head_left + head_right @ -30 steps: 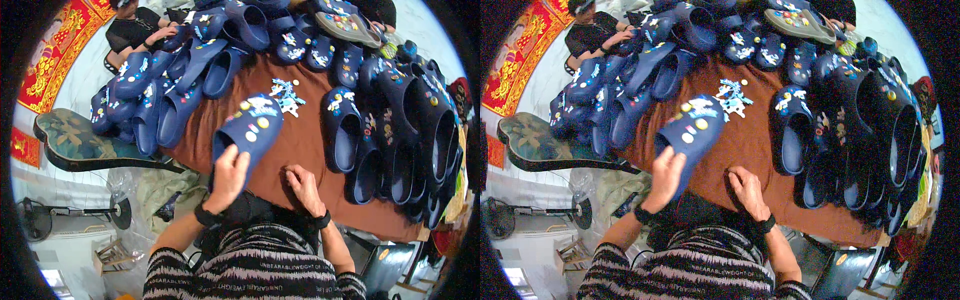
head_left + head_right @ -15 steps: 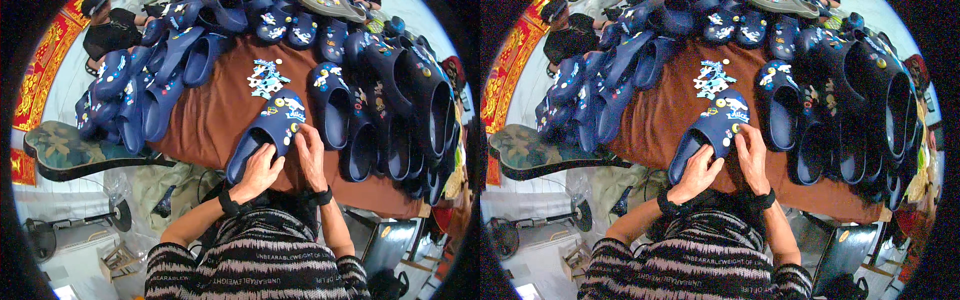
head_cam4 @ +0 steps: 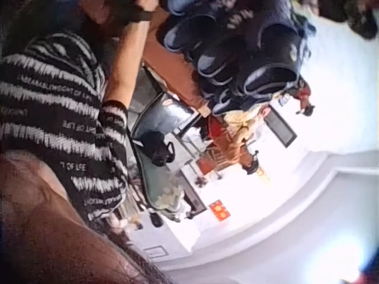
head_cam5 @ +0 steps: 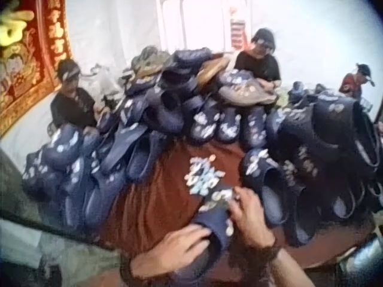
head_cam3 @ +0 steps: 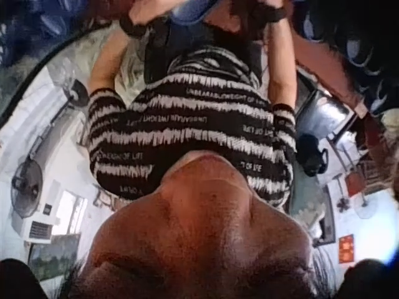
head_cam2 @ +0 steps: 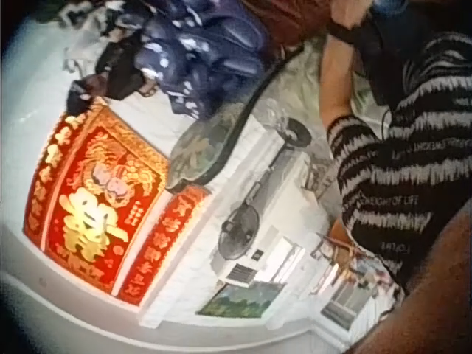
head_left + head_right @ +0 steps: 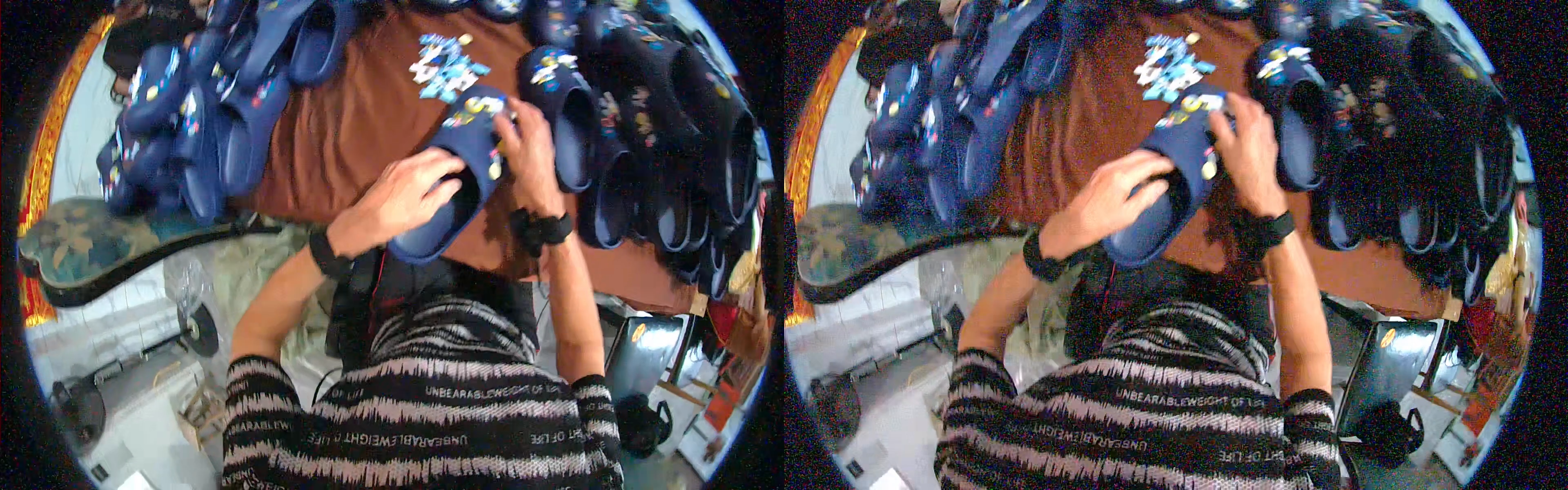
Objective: The recorder is attaching various decorative charms and pins into the holes of rubber clog-style shoes.
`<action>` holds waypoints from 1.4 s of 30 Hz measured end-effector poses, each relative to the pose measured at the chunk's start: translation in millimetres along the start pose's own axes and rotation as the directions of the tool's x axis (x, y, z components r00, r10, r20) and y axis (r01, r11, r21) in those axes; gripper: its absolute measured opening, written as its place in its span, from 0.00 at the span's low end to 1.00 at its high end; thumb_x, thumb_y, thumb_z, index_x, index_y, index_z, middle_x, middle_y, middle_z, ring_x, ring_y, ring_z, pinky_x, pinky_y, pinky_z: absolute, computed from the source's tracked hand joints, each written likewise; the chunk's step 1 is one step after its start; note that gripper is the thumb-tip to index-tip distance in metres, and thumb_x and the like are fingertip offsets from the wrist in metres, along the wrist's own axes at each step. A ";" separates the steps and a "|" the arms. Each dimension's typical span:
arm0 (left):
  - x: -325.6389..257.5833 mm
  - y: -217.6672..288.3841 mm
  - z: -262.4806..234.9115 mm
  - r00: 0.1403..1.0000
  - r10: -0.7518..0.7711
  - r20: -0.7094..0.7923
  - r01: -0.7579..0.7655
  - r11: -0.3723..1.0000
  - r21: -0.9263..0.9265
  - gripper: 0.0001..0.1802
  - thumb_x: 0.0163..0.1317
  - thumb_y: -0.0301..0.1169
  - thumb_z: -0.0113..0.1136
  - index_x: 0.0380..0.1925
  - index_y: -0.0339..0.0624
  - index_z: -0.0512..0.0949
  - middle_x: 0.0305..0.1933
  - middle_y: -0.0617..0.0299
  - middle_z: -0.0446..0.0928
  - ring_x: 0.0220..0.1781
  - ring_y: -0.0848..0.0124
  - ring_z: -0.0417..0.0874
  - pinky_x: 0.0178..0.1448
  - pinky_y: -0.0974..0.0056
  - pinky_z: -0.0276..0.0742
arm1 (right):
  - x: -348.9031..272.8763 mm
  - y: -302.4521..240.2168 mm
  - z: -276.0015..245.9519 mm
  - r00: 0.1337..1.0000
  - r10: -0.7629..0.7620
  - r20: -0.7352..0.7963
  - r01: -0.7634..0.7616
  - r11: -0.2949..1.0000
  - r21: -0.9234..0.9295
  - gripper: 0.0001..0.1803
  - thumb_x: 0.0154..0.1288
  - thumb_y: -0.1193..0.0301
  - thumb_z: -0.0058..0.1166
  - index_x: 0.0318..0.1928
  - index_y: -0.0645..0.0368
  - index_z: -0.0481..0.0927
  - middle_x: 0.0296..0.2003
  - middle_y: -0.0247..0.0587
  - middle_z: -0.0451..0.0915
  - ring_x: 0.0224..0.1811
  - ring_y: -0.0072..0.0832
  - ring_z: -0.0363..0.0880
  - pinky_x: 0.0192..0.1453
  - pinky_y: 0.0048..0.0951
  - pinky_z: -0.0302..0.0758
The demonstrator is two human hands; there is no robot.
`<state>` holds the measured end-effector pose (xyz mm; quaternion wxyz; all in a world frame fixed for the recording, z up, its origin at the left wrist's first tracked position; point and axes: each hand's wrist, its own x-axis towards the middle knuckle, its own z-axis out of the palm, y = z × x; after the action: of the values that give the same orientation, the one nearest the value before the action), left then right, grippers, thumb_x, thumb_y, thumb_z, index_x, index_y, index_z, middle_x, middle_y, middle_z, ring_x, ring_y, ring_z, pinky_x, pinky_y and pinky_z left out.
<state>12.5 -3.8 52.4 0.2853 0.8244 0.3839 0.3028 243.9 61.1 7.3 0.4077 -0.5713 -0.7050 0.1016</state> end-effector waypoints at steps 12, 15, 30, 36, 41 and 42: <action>3.1 -13.3 34.1 0.914 0.152 0.377 -0.197 0.977 0.086 0.21 0.72 0.42 0.50 0.47 0.31 0.74 0.51 0.40 0.73 0.56 0.43 0.73 0.62 0.45 0.70 | 20.0 -11.7 9.5 0.992 0.057 0.115 -0.020 0.954 -0.299 0.29 0.66 0.49 0.60 0.56 0.59 0.80 0.52 0.55 0.78 0.53 0.51 0.77 0.57 0.47 0.76; 1.7 -9.8 37.7 0.910 0.083 0.405 -0.142 0.983 0.118 0.20 0.73 0.41 0.48 0.48 0.31 0.73 0.52 0.42 0.74 0.58 0.45 0.72 0.63 0.46 0.65 | 22.0 -12.9 6.4 0.994 0.061 0.092 -0.041 0.978 -0.204 0.27 0.63 0.51 0.64 0.53 0.58 0.80 0.48 0.52 0.78 0.52 0.51 0.76 0.55 0.47 0.76; -5.7 0.3 54.8 0.938 -0.013 0.345 -0.073 0.969 0.234 0.22 0.75 0.40 0.38 0.42 0.30 0.75 0.54 0.40 0.73 0.62 0.46 0.69 0.71 0.45 0.56 | 8.3 -12.5 22.6 0.995 0.001 -0.096 0.020 0.975 0.220 0.13 0.59 0.66 0.66 0.37 0.54 0.74 0.33 0.42 0.76 0.36 0.46 0.77 0.39 0.46 0.70; -8.2 4.6 54.9 0.925 -0.090 0.368 -0.028 0.952 0.303 0.26 0.76 0.39 0.33 0.48 0.26 0.74 0.62 0.36 0.70 0.69 0.42 0.64 0.77 0.43 0.49 | -8.9 8.1 13.2 0.986 -0.013 -0.168 0.051 0.973 0.224 0.11 0.64 0.66 0.62 0.43 0.57 0.83 0.45 0.48 0.76 0.48 0.46 0.74 0.53 0.44 0.73; -5.0 17.0 71.3 0.939 -0.154 0.306 0.059 0.952 0.299 0.26 0.75 0.38 0.32 0.59 0.27 0.69 0.69 0.38 0.65 0.75 0.46 0.58 0.79 0.44 0.44 | -25.0 2.8 0.8 0.988 -0.075 -0.135 0.093 0.987 0.130 0.12 0.63 0.67 0.61 0.44 0.59 0.80 0.44 0.50 0.75 0.48 0.47 0.72 0.51 0.46 0.73; -5.4 19.6 75.2 0.950 -0.163 0.267 0.086 0.957 0.278 0.27 0.75 0.38 0.31 0.59 0.27 0.69 0.69 0.37 0.65 0.75 0.45 0.58 0.79 0.44 0.44 | -25.8 2.9 -2.5 0.993 -0.045 -0.113 0.060 0.990 0.130 0.13 0.63 0.67 0.61 0.45 0.59 0.78 0.43 0.51 0.75 0.47 0.48 0.73 0.50 0.46 0.73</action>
<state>72.7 -36.6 15.5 0.2447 0.8639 0.4268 0.1079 248.1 38.2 -4.7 0.4855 -0.5288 -0.6880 0.1063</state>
